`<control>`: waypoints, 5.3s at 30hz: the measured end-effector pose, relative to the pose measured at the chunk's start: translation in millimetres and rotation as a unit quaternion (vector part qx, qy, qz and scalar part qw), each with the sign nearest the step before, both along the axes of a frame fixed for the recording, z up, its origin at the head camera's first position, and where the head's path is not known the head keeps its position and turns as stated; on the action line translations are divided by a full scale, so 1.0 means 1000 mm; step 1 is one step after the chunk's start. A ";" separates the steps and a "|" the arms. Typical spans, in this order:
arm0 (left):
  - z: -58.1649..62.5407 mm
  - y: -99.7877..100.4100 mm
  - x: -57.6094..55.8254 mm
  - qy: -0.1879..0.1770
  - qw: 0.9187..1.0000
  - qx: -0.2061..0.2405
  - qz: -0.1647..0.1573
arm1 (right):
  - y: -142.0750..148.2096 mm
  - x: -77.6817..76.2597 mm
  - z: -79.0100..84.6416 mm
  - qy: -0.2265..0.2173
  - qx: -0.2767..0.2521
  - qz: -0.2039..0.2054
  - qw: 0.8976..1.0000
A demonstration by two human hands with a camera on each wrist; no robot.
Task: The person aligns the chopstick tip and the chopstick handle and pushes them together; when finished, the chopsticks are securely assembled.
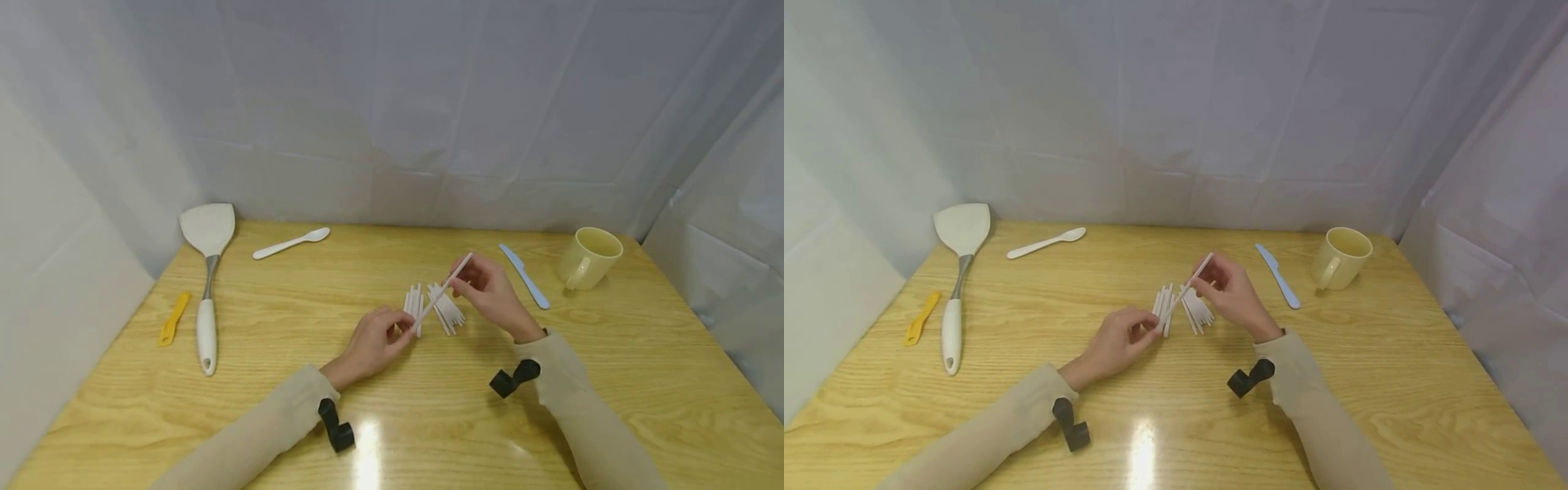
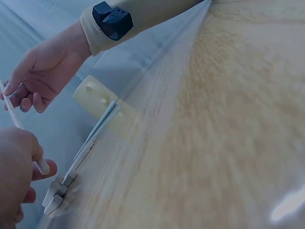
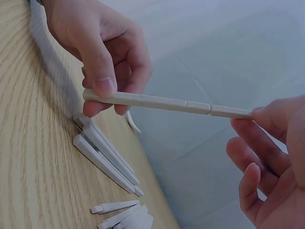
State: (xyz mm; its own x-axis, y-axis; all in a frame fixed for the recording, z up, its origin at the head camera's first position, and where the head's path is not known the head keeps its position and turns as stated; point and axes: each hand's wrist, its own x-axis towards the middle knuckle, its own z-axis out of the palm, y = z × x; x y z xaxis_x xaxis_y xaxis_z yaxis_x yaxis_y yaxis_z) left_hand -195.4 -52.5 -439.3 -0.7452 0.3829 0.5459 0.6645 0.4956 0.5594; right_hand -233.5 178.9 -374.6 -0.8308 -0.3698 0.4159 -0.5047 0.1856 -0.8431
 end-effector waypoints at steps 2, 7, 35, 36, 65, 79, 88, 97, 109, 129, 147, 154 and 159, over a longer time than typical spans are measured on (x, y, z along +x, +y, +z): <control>-0.001 0.000 0.000 -0.001 1.000 0.004 -0.002 | 0.000 0.000 -0.001 -0.001 0.000 0.000 1.000; -0.003 -0.001 0.000 -0.008 1.000 0.013 -0.015 | -0.002 0.000 -0.003 -0.010 -0.017 0.004 1.000; 0.011 0.008 0.013 -0.104 0.973 0.095 -0.181 | -0.017 0.008 -0.001 -0.040 0.025 0.045 0.998; 0.011 0.008 0.013 -0.102 0.973 0.090 -0.185 | -0.018 0.008 -0.001 -0.041 0.032 0.051 0.997; -0.010 -0.032 -0.014 -0.124 0.985 0.073 -0.099 | 0.011 -0.014 -0.028 -0.124 0.118 0.000 0.985; -0.007 -0.097 -0.025 -0.172 0.983 0.028 -0.059 | 0.028 -0.026 -0.052 -0.087 0.211 -0.032 0.973; -0.002 -0.129 -0.023 -0.134 0.991 -0.016 -0.021 | 0.030 -0.028 -0.058 -0.050 0.228 -0.033 0.972; 0.006 -0.146 -0.022 -0.128 0.981 -0.142 0.034 | 0.031 -0.029 -0.059 -0.046 0.232 -0.047 0.970; 0.014 -0.164 -0.022 -0.169 0.965 -0.198 0.039 | 0.027 -0.026 -0.057 -0.028 0.251 -0.025 0.967; 0.028 -0.158 -0.023 -0.139 0.972 -0.183 0.054 | 0.034 -0.025 -0.051 -0.035 0.281 -0.034 0.958; 0.012 -0.077 -0.013 -0.130 0.988 -0.060 -0.064 | 0.041 -0.026 -0.045 -0.048 0.312 -0.031 0.948; 0.000 -0.039 -0.020 -0.113 0.992 -0.036 -0.043 | 0.040 -0.021 -0.045 -0.045 0.330 -0.048 0.942; 0.000 -0.023 -0.024 -0.124 0.992 -0.014 -0.022 | 0.040 -0.023 -0.044 -0.040 0.327 -0.049 0.943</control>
State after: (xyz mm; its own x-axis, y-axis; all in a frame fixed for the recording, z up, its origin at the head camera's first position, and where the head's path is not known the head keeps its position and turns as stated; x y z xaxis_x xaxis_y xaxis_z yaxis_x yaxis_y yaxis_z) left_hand -219.3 -75.9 -439.4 -0.8377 0.4296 0.3372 0.5294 0.4870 0.6946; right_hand -256.6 218.5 -418.8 -0.8935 -0.4450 0.0600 -0.3976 0.7219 -0.5664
